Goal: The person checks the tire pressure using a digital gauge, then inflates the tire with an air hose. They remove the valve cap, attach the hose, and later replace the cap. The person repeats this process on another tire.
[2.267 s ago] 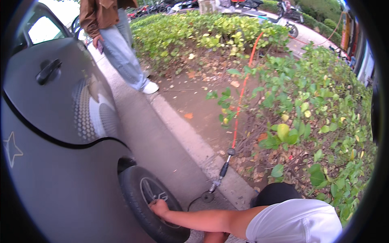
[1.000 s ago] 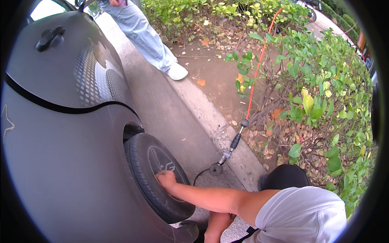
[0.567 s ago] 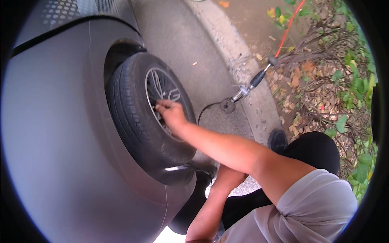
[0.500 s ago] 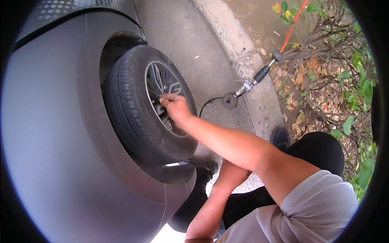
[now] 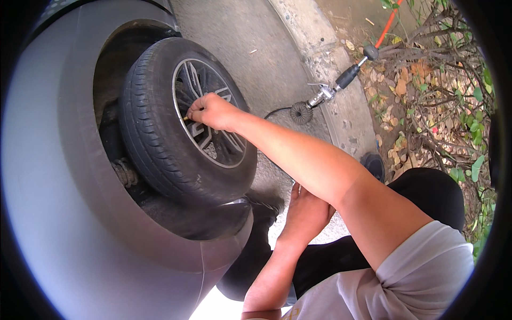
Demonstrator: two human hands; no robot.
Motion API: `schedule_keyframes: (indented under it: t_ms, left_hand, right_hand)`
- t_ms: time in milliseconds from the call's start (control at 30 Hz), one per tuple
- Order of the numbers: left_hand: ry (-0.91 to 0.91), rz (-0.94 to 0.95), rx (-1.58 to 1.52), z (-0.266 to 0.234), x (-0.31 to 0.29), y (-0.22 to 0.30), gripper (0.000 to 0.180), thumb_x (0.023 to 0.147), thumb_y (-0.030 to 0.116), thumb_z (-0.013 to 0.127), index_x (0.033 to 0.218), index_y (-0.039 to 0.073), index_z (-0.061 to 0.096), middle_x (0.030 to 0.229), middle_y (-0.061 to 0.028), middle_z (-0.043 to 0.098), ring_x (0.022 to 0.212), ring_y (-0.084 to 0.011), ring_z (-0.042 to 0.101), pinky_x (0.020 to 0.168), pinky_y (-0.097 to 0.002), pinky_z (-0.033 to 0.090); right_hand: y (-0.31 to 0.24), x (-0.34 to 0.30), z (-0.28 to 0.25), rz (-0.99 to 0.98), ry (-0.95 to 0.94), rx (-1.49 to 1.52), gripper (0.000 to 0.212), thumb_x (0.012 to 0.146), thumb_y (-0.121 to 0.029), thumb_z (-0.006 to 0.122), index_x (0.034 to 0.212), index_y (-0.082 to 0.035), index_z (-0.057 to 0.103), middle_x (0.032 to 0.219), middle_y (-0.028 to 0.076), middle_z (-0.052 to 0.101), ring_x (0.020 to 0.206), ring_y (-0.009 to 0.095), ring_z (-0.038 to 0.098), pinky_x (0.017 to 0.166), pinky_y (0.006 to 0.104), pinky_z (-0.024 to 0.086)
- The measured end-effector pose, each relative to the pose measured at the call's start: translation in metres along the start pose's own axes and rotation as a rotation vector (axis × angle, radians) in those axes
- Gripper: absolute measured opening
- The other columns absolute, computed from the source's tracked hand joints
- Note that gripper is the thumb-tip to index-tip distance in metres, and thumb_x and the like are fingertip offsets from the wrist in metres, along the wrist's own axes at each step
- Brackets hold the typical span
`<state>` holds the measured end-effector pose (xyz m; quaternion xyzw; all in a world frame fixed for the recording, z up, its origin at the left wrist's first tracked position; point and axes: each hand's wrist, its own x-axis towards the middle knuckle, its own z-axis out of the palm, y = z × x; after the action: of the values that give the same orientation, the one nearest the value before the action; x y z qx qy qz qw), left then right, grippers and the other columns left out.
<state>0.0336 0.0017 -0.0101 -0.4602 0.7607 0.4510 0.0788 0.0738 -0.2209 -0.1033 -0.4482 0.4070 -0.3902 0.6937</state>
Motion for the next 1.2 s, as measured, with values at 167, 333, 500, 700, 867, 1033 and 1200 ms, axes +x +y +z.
schedule_keyframes:
  t_ms: [167,333,500,700,867,1033,1200]
  left_hand:
    - [0.026,0.013,-0.018,-0.002,0.002,0.001,0.043,0.088,0.026,0.058,0.125,0.004,0.053,0.125,-0.0173,0.055,0.123,-0.0334,0.046,0.106,-0.054,0.031]
    - [-0.047,-0.01,-0.012,0.001,0.004,-0.001,0.044,0.088,0.025,0.058,0.127,0.004,0.053,0.127,-0.0172,0.054,0.125,-0.0334,0.045,0.107,-0.0542,0.029]
    - [-0.026,-0.025,-0.041,0.0,0.006,-0.001,0.044,0.088,0.024,0.058,0.127,0.005,0.053,0.127,-0.017,0.054,0.125,-0.0334,0.045,0.107,-0.0543,0.029]
    - [0.056,0.015,-0.034,0.004,-0.004,0.003,0.038,0.084,0.023,0.065,0.116,0.002,0.058,0.116,-0.0189,0.06,0.116,-0.0359,0.05,0.101,-0.0481,0.036]
    - [-0.277,-0.035,-0.055,0.015,-0.016,0.006,0.035,0.086,0.033,0.062,0.102,0.002,0.063,0.103,-0.0193,0.064,0.101,-0.0371,0.058,0.087,-0.0462,0.045]
    - [-0.516,-0.091,-0.153,0.022,-0.029,0.007,0.028,0.085,0.03,0.063,0.082,0.003,0.069,0.083,-0.0178,0.068,0.083,-0.0357,0.065,0.073,-0.0453,0.051]
    - [-0.555,-0.078,-0.153,0.02,-0.042,0.004,0.03,0.087,0.03,0.06,0.083,0.002,0.068,0.084,-0.0181,0.068,0.083,-0.0355,0.065,0.073,-0.045,0.051]
  right_hand:
    - [-0.001,0.004,-0.002,-0.108,-0.031,-0.113,0.018,0.083,-0.014,0.064,0.093,0.0,0.071,0.085,0.014,0.07,0.081,0.02,0.066,0.075,0.0331,0.051]
    - [0.004,0.004,0.007,-0.123,0.033,-0.165,0.018,0.083,-0.011,0.06,0.091,0.002,0.069,0.084,0.017,0.069,0.082,0.025,0.067,0.076,0.0345,0.051]
    - [0.001,0.001,0.012,-0.107,0.072,-0.157,0.019,0.083,-0.013,0.059,0.09,0.003,0.069,0.084,0.017,0.069,0.081,0.025,0.067,0.075,0.0348,0.051]
    - [0.037,-0.011,-0.034,0.291,-0.159,-0.06,0.029,0.088,-0.026,0.057,0.073,-0.002,0.067,0.064,0.006,0.062,0.06,0.017,0.056,0.057,0.034,0.044]
    - [0.145,-0.105,-0.062,0.279,-1.065,-1.313,0.03,0.082,-0.034,0.066,0.087,-0.005,0.07,0.095,0.014,0.069,0.091,0.029,0.066,0.078,0.0423,0.052]
    - [0.253,-0.226,-0.041,-0.121,-1.129,-1.545,0.022,0.083,-0.026,0.058,0.101,-0.018,0.069,0.127,0.006,0.058,0.123,0.025,0.049,0.101,0.0544,0.036]
    - [0.301,-0.252,-0.049,-0.586,-1.087,-1.733,0.025,0.086,-0.029,0.051,0.106,-0.023,0.064,0.135,0.0,0.049,0.137,0.023,0.029,0.114,0.0591,0.011]
